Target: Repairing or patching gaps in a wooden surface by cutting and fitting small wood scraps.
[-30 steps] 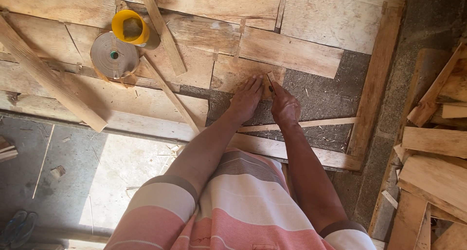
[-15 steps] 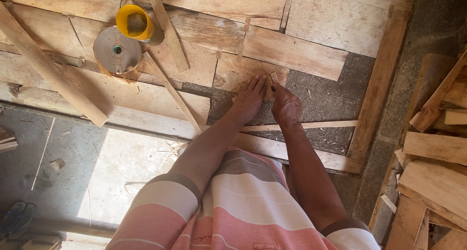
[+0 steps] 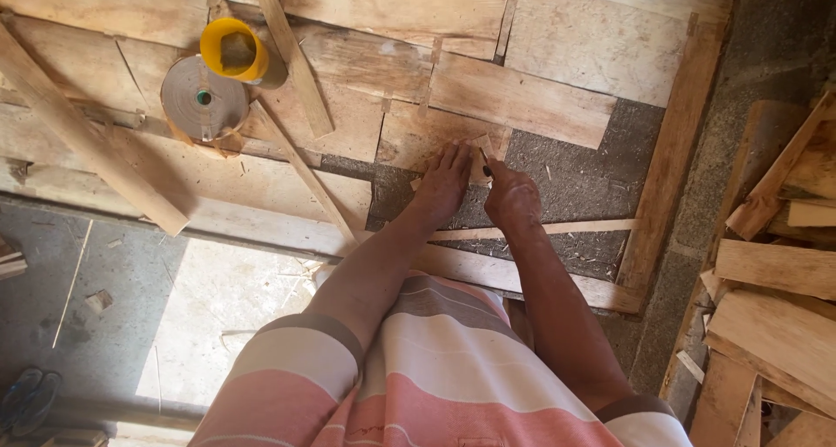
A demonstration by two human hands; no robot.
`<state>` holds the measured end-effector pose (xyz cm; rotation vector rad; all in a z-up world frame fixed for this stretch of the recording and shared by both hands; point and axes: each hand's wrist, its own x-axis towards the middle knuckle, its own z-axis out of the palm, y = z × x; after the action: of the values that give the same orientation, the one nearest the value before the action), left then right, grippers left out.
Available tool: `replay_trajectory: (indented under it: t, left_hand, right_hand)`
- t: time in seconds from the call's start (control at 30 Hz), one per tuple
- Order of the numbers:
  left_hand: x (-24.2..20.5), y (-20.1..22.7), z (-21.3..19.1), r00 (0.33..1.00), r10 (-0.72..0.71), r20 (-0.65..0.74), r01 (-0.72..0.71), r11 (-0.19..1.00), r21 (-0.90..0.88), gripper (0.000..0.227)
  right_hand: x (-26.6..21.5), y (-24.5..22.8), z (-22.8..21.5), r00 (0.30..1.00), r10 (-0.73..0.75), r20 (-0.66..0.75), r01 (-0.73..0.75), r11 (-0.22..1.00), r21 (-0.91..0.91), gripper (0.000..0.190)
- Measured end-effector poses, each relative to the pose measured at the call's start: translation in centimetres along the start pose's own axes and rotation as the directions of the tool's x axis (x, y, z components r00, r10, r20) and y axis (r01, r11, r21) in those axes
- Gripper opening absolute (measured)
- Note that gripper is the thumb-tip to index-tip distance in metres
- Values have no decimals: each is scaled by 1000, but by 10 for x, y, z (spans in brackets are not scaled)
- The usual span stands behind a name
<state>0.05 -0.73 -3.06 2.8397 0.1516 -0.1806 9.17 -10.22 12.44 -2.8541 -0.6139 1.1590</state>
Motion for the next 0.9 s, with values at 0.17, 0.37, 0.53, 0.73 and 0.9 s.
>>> replay_trajectory:
  t: [0.17,0.37,0.53,0.73,0.9]
  left_hand:
    - [1,-1,-3,999,-11,-38,11,1000,-15,63]
    - [3,8,-31,999,-25,-33,25,1000,1,56]
    - [9,14,-65,996,-48,81,44,998,44,54]
    - [2,10,-44,999,-27,-37,25,999,-48,41]
    - [-9,10,-43,971,-48,-232,12,988,-154,39]
  right_hand:
    - [11,19,21,985,-114,-130,121,992,44,49]
    - [12,53,49,912,-188,-363,289,925,246,39]
    - [15,101,92,840,-40,-542,211,943,257,53]
    - [30,134,120,792,57,-608,97,971,217,66]
    - [18,108,85,772,119,-625,-68,992,104,70]
